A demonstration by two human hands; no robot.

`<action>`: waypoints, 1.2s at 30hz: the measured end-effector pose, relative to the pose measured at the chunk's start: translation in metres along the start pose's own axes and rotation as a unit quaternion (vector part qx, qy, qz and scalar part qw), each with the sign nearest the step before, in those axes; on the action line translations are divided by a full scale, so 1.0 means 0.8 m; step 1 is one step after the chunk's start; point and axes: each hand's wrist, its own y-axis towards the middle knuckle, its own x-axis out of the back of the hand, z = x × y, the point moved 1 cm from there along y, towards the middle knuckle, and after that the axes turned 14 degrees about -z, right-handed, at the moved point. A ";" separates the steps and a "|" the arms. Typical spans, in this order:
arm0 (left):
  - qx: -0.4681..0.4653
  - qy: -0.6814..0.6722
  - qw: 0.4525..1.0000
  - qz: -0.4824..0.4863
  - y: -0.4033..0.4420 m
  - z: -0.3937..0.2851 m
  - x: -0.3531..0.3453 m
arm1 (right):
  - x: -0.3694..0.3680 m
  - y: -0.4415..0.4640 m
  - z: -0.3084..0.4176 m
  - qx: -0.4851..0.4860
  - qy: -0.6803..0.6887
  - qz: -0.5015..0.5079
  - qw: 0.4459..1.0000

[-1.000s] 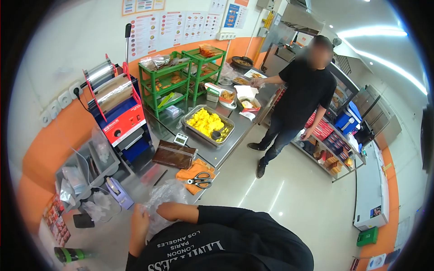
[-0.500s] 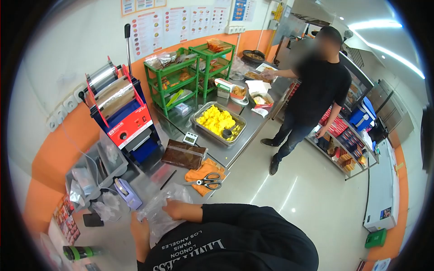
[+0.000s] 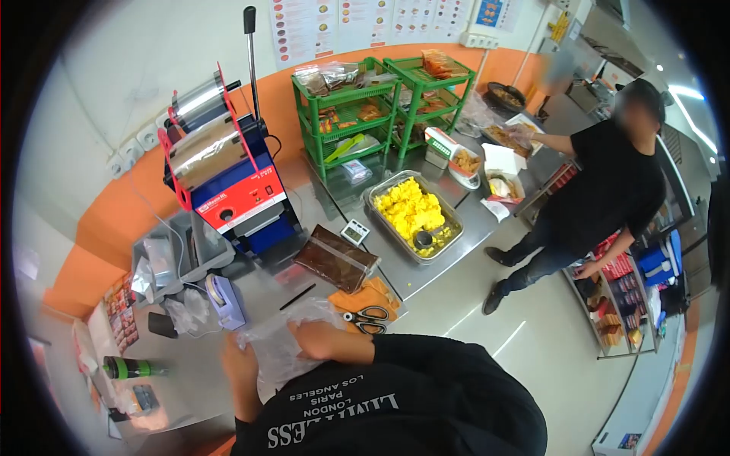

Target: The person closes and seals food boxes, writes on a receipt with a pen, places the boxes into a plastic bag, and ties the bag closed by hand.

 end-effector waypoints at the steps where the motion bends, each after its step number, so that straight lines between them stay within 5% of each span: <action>1: 0.000 0.014 1.000 -0.002 -0.001 -0.012 0.005 | 0.017 -0.002 -0.001 0.015 0.014 0.019 1.000; 4: 0.074 0.040 0.994 0.065 0.000 -0.042 0.017 | 0.001 0.014 -0.024 0.048 0.026 0.070 0.996; 9: 0.065 0.077 0.995 -0.016 0.001 -0.044 0.003 | 0.032 0.008 -0.035 0.108 0.105 0.068 0.986; 11: 0.070 0.095 0.993 -0.021 0.000 -0.049 0.006 | 0.033 0.005 -0.034 0.061 0.139 0.042 0.987; 16: 0.125 0.123 0.984 -0.043 -0.012 -0.048 0.008 | -0.055 0.007 -0.070 0.084 0.131 0.084 0.984; 22: 0.112 0.077 0.988 -0.076 -0.033 -0.051 -0.004 | 0.044 -0.007 -0.043 0.106 0.101 0.157 0.977; 24: 0.171 0.021 0.980 -0.104 -0.029 -0.077 0.006 | 0.051 -0.004 -0.047 0.122 0.113 0.187 0.968; 27: 0.077 -0.003 0.992 -0.101 -0.028 -0.061 -0.004 | 0.030 0.018 -0.075 0.108 0.111 0.128 0.980; 30: 0.139 -0.003 0.988 -0.074 -0.022 -0.072 -0.007 | 0.007 0.029 -0.090 0.286 0.011 0.155 0.946; 31: 0.135 -0.006 0.988 -0.076 -0.018 -0.060 -0.014 | 0.011 0.026 -0.093 0.290 0.085 0.107 0.947; 33: 0.166 -0.018 0.983 -0.079 -0.012 -0.025 -0.031 | 0.043 0.017 -0.090 0.289 0.159 0.054 0.942; 36: 0.145 -0.024 0.988 -0.047 -0.004 -0.011 -0.043 | 0.084 0.012 -0.096 0.155 0.020 0.175 0.972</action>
